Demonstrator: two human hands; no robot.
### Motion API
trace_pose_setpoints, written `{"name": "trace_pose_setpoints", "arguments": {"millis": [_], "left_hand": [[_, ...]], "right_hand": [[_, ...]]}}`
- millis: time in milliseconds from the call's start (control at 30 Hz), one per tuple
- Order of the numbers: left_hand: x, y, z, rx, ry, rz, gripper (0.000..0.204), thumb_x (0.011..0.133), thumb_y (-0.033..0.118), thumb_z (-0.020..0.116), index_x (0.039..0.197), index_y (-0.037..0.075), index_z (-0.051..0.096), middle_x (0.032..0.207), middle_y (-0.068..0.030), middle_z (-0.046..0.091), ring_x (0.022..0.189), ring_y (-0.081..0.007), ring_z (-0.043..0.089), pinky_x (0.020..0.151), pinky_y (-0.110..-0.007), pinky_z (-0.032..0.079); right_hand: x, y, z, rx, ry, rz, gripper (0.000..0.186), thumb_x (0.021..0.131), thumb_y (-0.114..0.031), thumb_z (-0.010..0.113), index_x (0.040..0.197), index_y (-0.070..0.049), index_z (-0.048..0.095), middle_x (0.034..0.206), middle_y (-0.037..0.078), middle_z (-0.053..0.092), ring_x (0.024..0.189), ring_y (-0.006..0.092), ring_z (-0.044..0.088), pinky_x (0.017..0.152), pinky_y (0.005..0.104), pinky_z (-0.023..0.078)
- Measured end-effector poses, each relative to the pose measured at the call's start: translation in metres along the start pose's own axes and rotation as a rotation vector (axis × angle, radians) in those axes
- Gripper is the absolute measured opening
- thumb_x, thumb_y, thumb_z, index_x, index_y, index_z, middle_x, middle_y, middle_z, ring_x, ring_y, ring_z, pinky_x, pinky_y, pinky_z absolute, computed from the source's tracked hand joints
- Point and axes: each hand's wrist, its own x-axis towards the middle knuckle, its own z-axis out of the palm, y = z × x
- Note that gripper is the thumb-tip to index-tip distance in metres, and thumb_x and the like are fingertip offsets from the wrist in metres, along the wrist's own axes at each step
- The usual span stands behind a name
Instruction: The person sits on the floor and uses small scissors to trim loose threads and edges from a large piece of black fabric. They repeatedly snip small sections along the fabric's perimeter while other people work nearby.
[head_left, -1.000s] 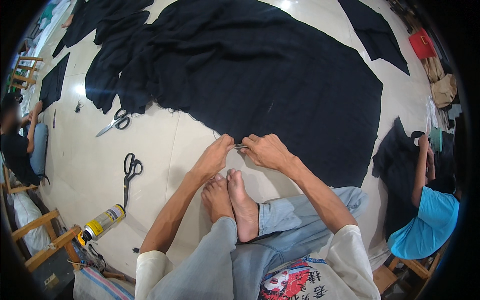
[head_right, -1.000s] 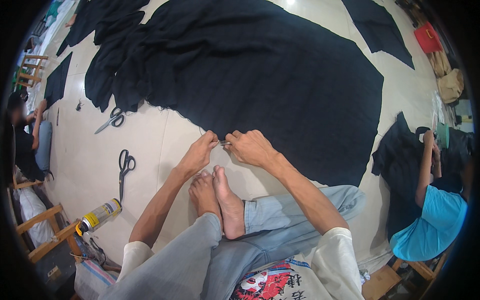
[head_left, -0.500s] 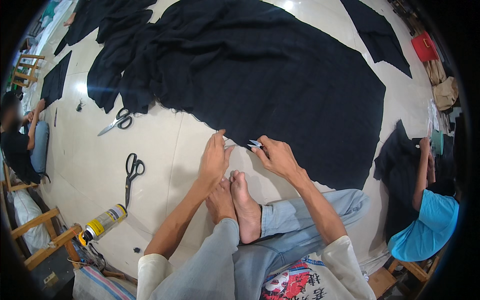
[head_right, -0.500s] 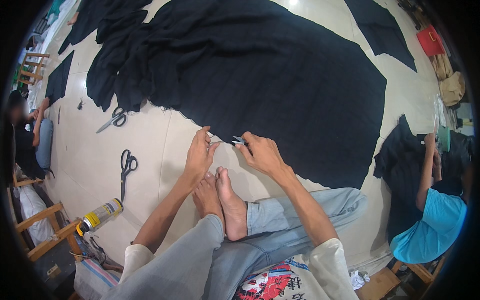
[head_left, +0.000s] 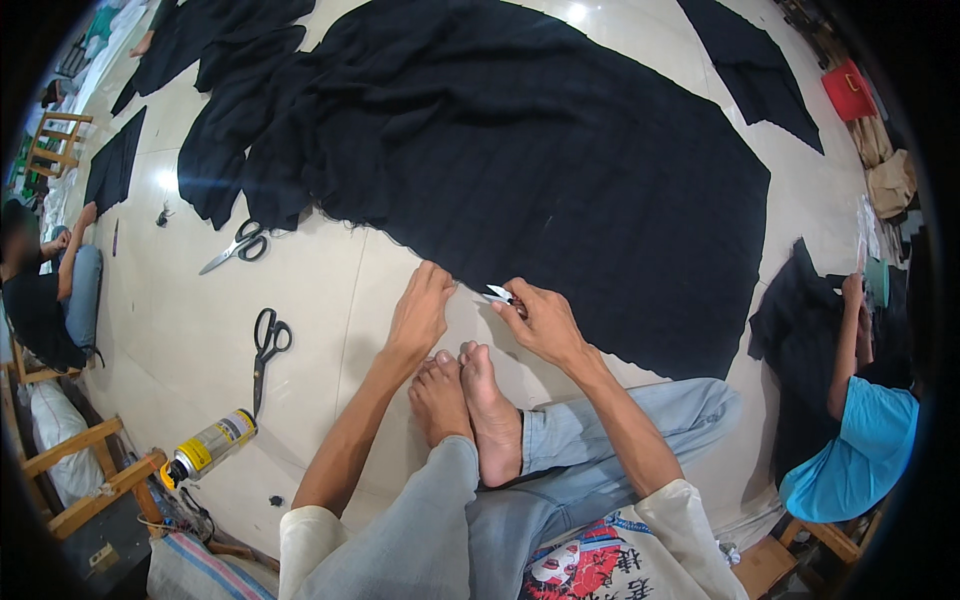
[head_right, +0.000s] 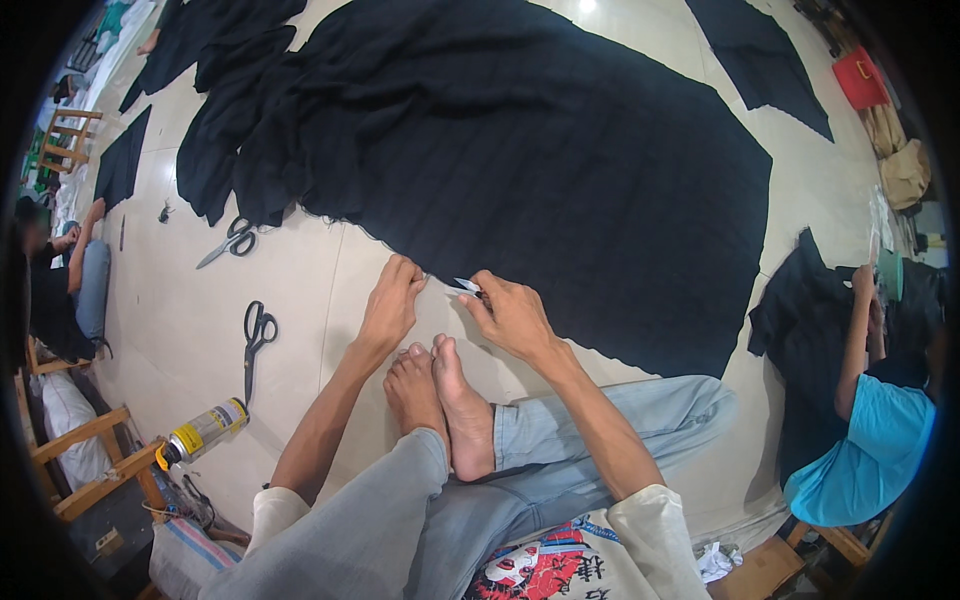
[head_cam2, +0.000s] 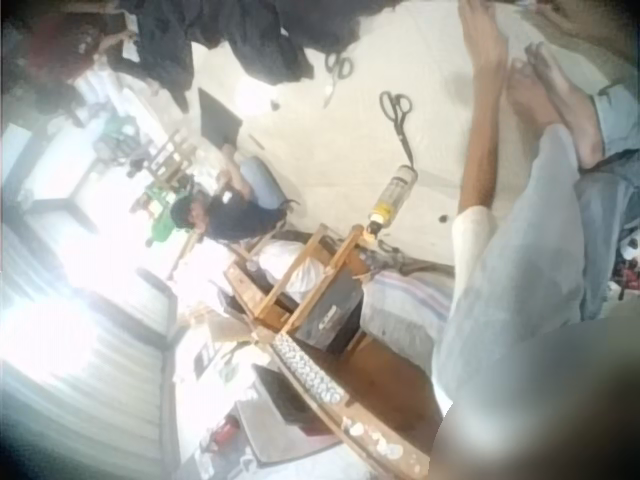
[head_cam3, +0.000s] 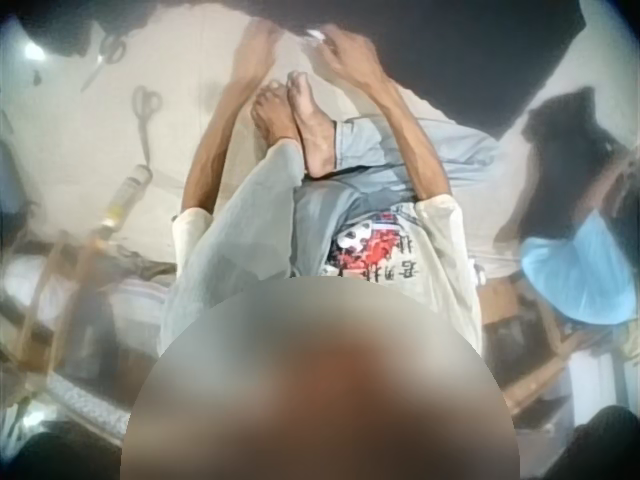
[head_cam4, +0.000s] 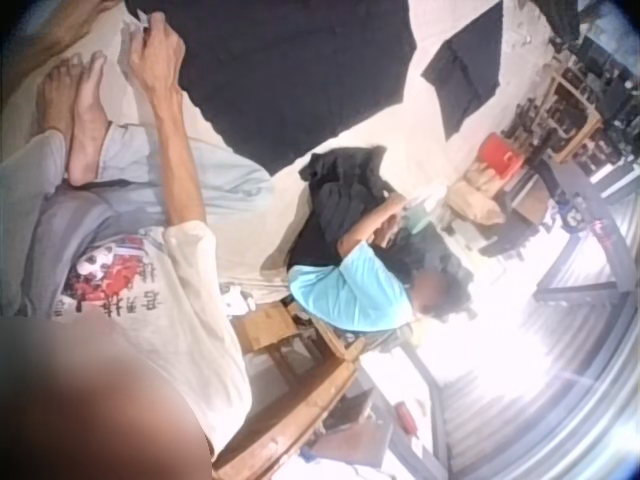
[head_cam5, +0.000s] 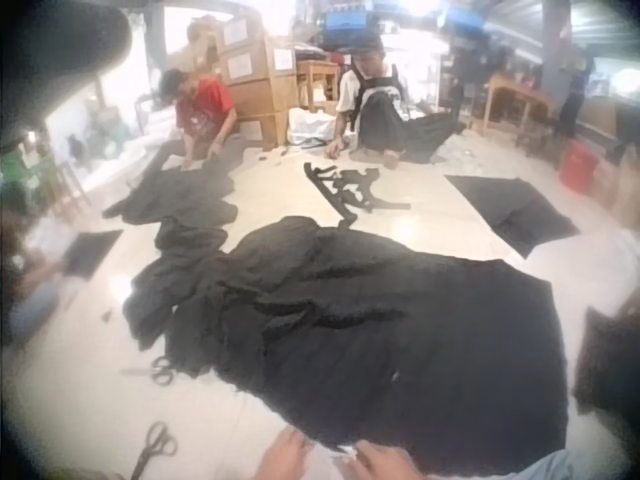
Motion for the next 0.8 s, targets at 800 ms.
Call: {"name": "trace_pose_setpoints", "arguments": {"millis": [800], "left_hand": [[-0.014,-0.013,-0.001,-0.145,-0.028,-0.015,0.007,0.104,0.002,0.052,0.111,0.001,0.050,0.099,-0.0222,0.064,0.094,-0.0449,0.063,0.081,-0.050,0.050]], "right_hand": [[0.060,-0.010,0.008,-0.398,-0.225,-0.352,0.022,0.100,-0.025,0.065,0.097,-0.003,0.067,0.091,0.013,0.072,0.067,0.0341,0.070,0.057,0.0440,0.054]]}}
